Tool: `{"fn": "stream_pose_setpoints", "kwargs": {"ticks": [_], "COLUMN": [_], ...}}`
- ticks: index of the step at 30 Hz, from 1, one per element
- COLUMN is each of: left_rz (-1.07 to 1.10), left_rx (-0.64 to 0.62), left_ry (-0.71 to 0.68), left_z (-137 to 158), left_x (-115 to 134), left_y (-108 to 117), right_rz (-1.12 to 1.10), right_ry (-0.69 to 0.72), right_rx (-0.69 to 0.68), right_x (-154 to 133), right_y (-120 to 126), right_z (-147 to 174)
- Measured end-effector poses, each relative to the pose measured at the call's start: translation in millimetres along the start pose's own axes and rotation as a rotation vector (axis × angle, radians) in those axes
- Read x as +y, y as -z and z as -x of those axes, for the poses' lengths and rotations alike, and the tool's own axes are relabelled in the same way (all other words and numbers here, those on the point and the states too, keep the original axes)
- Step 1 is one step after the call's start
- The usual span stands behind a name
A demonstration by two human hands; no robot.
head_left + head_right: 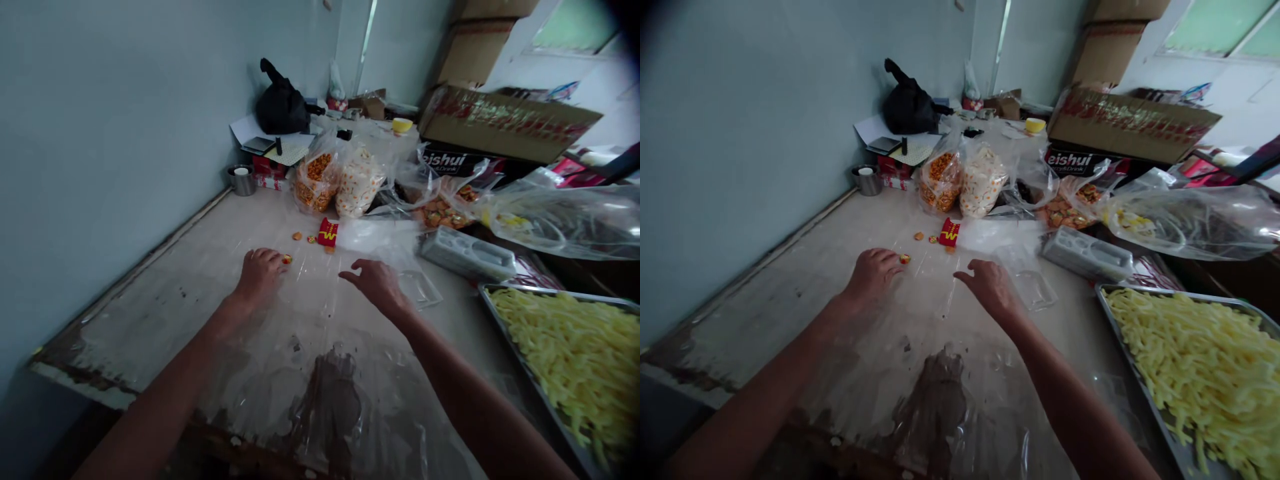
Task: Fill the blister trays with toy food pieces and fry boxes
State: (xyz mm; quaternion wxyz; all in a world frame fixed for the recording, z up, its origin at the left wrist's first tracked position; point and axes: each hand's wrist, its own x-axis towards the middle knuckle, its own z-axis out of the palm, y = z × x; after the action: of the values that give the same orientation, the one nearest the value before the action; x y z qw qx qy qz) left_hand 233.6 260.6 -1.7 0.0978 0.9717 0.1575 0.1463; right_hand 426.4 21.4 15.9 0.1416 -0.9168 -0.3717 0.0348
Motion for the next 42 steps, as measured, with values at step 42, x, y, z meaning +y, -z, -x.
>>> {"fn": "stream_pose_setpoints", "kwargs": {"ticks": [42], "left_rz": [1.309], "left_rx": [-0.104], "left_ry": [0.335], "left_z": [-36], "left_x": [185], "left_y": [-12], "right_rz": [-0.739], "right_ry": [-0.066], "right_rx": [0.175], "right_x": [57], "right_y": [25], "right_z": [79]}}
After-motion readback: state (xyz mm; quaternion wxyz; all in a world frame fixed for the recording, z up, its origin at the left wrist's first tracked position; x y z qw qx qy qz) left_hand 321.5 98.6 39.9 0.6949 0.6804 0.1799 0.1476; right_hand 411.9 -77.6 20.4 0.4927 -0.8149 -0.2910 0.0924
